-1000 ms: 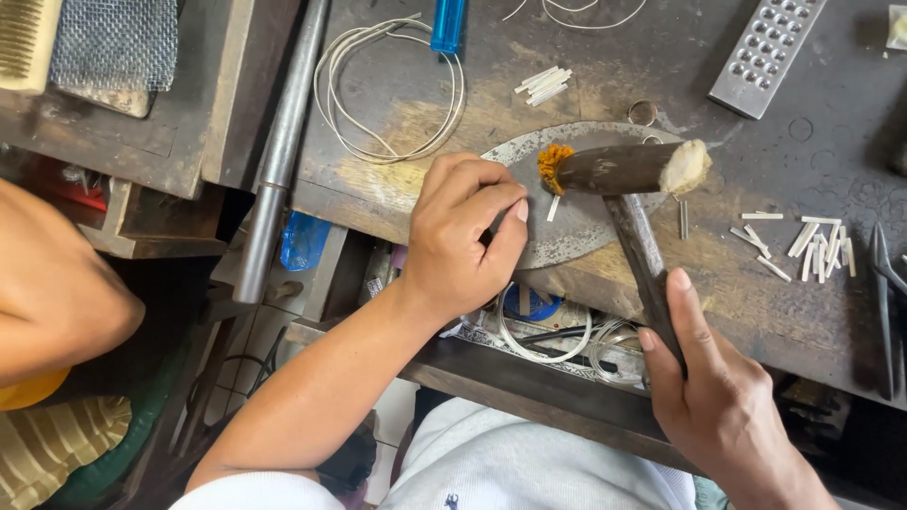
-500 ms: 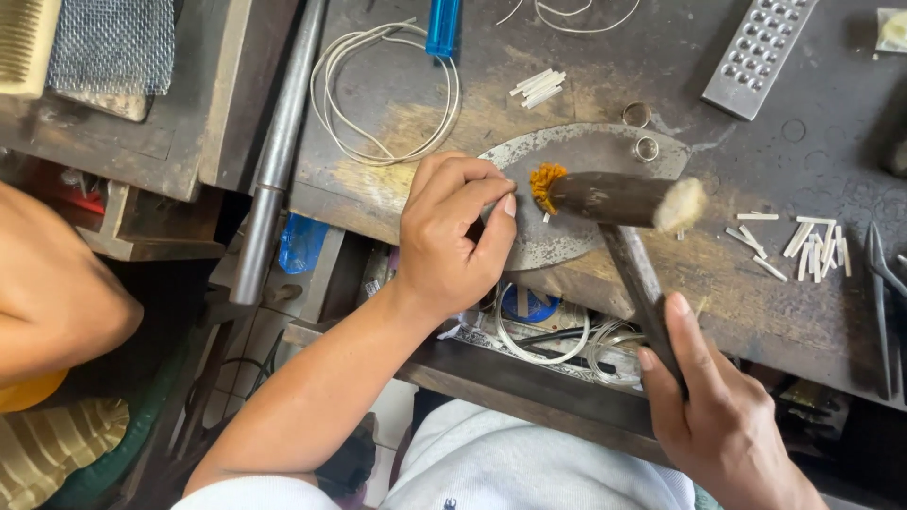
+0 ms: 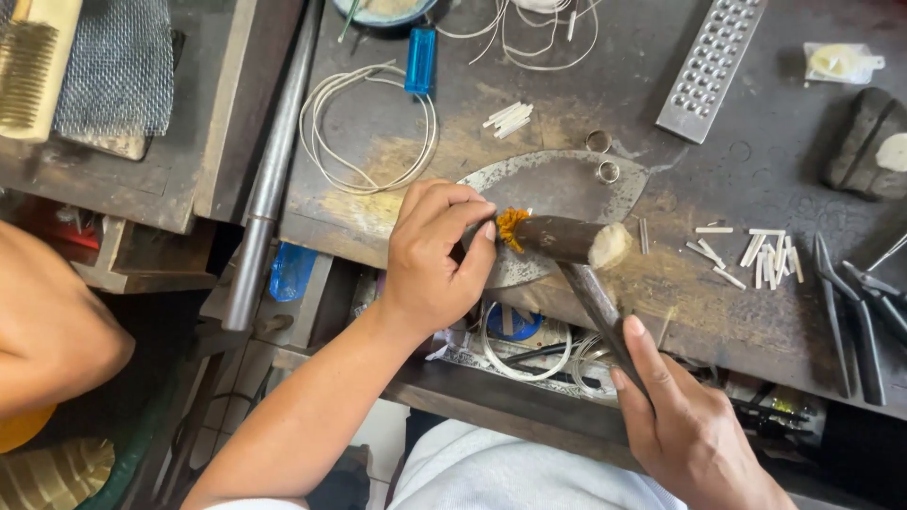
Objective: The person repeatedly hammers small white metal rods on a metal anvil using a hammer with a yellow cloth-wrapped head. The person holds each rod with the left hand and strikes it multiple times with the right hand, then places the finished pieces on the workbench.
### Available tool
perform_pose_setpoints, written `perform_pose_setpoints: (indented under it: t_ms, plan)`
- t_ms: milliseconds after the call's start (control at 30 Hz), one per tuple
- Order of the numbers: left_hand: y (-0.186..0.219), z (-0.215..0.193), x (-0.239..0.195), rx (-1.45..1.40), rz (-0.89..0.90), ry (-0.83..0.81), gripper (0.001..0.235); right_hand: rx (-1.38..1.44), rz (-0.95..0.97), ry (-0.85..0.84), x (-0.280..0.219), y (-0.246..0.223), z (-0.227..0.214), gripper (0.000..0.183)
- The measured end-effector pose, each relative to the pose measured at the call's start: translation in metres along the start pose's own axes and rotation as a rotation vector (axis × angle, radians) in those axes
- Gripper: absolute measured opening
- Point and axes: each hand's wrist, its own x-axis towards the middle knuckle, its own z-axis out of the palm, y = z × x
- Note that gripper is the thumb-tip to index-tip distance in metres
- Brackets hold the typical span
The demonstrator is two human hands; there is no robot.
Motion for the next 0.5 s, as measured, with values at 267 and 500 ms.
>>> perform_pose_setpoints:
  t_ms: [267, 500]
  plan:
    - [0.003, -0.004, -0.003, 0.192, 0.132, -0.353, 0.026, 0.014, 0.201, 0.204, -0.024, 0.011, 0.004, 0.057]
    - [0.006, -0.005, -0.001, 0.133, 0.478, -0.367, 0.010, 0.022, 0.561, 0.167, 0.001, -0.004, -0.007, 0.064]
